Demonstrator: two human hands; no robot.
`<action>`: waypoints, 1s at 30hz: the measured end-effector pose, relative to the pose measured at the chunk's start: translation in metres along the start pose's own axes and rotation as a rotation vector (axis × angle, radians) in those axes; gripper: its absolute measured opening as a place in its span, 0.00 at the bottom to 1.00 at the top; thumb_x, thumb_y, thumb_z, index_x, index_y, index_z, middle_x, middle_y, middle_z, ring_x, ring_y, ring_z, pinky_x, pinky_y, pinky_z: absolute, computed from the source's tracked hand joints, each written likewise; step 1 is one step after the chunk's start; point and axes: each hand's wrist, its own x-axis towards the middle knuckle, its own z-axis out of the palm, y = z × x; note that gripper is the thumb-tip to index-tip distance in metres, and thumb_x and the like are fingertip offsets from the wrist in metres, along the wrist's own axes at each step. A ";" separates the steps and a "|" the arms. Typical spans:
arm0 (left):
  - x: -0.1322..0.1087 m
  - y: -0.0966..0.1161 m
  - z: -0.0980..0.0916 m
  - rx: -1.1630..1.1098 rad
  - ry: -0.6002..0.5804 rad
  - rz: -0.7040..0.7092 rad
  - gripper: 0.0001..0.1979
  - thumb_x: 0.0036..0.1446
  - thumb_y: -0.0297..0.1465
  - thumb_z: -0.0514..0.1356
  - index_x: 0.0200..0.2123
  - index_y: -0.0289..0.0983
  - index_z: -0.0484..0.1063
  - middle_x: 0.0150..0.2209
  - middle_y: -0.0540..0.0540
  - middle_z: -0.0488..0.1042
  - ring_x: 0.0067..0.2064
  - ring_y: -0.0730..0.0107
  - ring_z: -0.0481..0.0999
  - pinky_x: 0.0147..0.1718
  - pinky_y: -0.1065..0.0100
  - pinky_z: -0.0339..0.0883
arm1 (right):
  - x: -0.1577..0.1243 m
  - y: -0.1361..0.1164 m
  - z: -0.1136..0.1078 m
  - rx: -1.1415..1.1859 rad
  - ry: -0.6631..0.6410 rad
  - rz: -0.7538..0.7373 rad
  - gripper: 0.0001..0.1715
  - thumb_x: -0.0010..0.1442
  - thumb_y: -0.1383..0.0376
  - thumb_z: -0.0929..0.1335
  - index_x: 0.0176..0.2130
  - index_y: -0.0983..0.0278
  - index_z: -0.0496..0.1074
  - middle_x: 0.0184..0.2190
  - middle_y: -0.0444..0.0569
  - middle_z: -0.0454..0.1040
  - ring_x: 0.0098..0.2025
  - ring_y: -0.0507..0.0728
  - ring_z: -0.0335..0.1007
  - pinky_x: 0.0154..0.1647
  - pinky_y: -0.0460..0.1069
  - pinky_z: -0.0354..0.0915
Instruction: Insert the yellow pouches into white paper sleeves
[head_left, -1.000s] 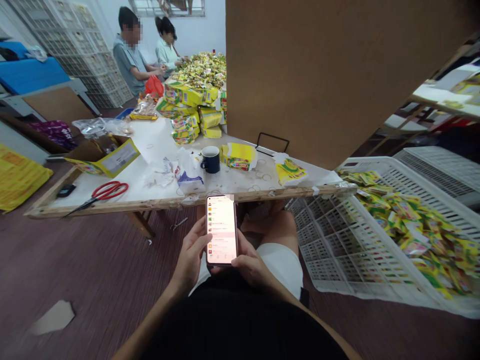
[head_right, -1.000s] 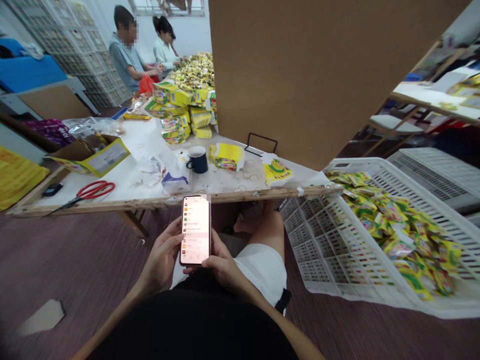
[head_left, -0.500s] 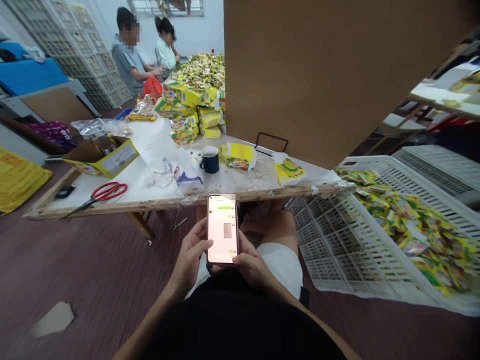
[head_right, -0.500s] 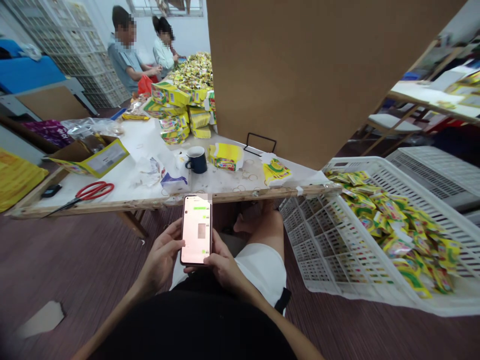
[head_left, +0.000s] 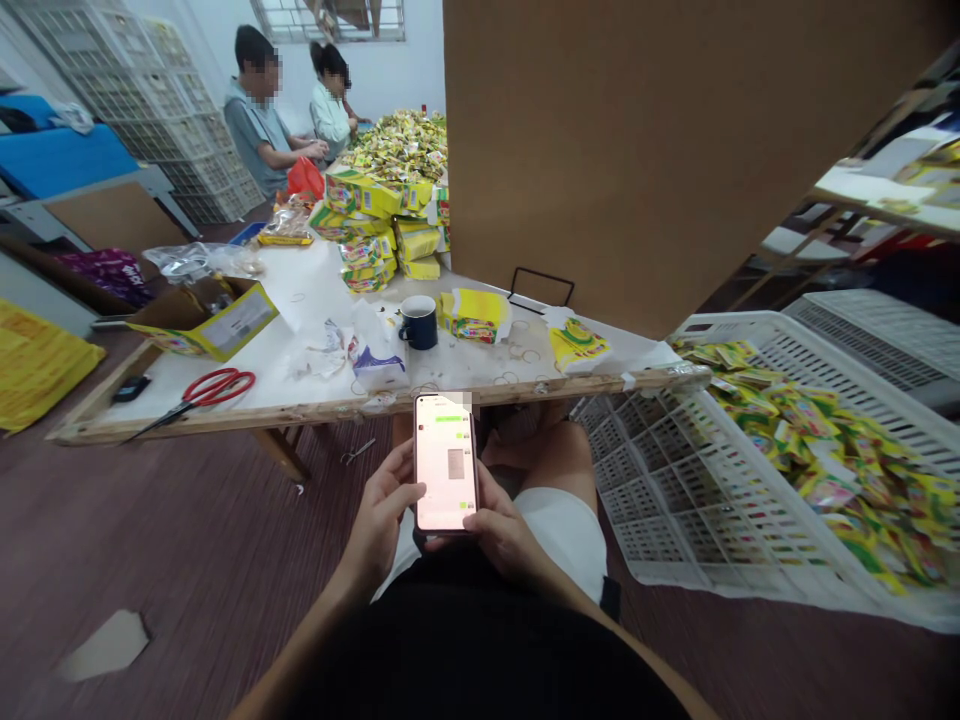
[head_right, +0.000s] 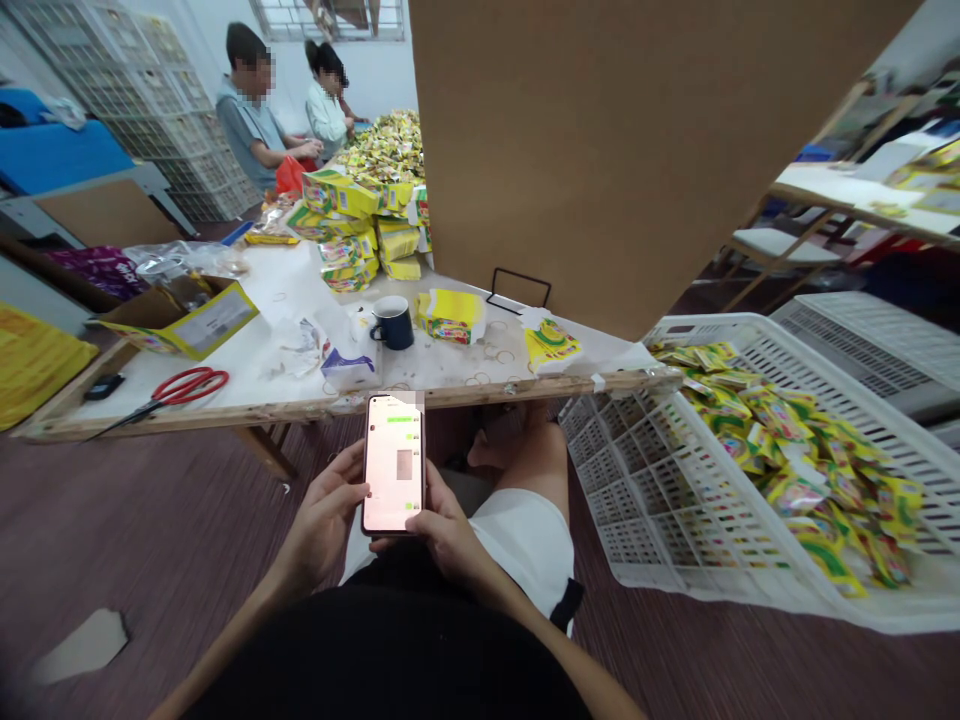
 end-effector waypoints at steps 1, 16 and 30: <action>0.000 0.000 0.000 -0.005 0.001 0.000 0.25 0.47 0.22 0.59 0.51 0.38 0.70 0.52 0.42 0.74 0.55 0.52 0.70 0.50 0.58 0.63 | 0.000 0.000 0.000 0.001 -0.001 -0.002 0.41 0.42 0.74 0.66 0.56 0.58 0.59 0.50 0.50 0.71 0.42 0.61 0.72 0.34 0.56 0.74; 0.001 -0.007 -0.007 0.076 -0.091 0.004 0.32 0.46 0.19 0.60 0.56 0.38 0.63 0.54 0.40 0.72 0.56 0.52 0.69 0.50 0.56 0.65 | -0.001 0.006 -0.008 -0.059 0.037 -0.057 0.41 0.44 0.76 0.66 0.56 0.57 0.59 0.52 0.49 0.69 0.42 0.61 0.72 0.32 0.52 0.74; 0.001 -0.005 -0.004 0.119 -0.163 0.037 0.32 0.45 0.19 0.60 0.56 0.39 0.63 0.55 0.39 0.71 0.56 0.53 0.69 0.51 0.58 0.65 | 0.001 0.003 -0.008 -0.124 0.101 -0.072 0.35 0.45 0.73 0.67 0.53 0.58 0.61 0.48 0.49 0.72 0.40 0.61 0.72 0.26 0.49 0.73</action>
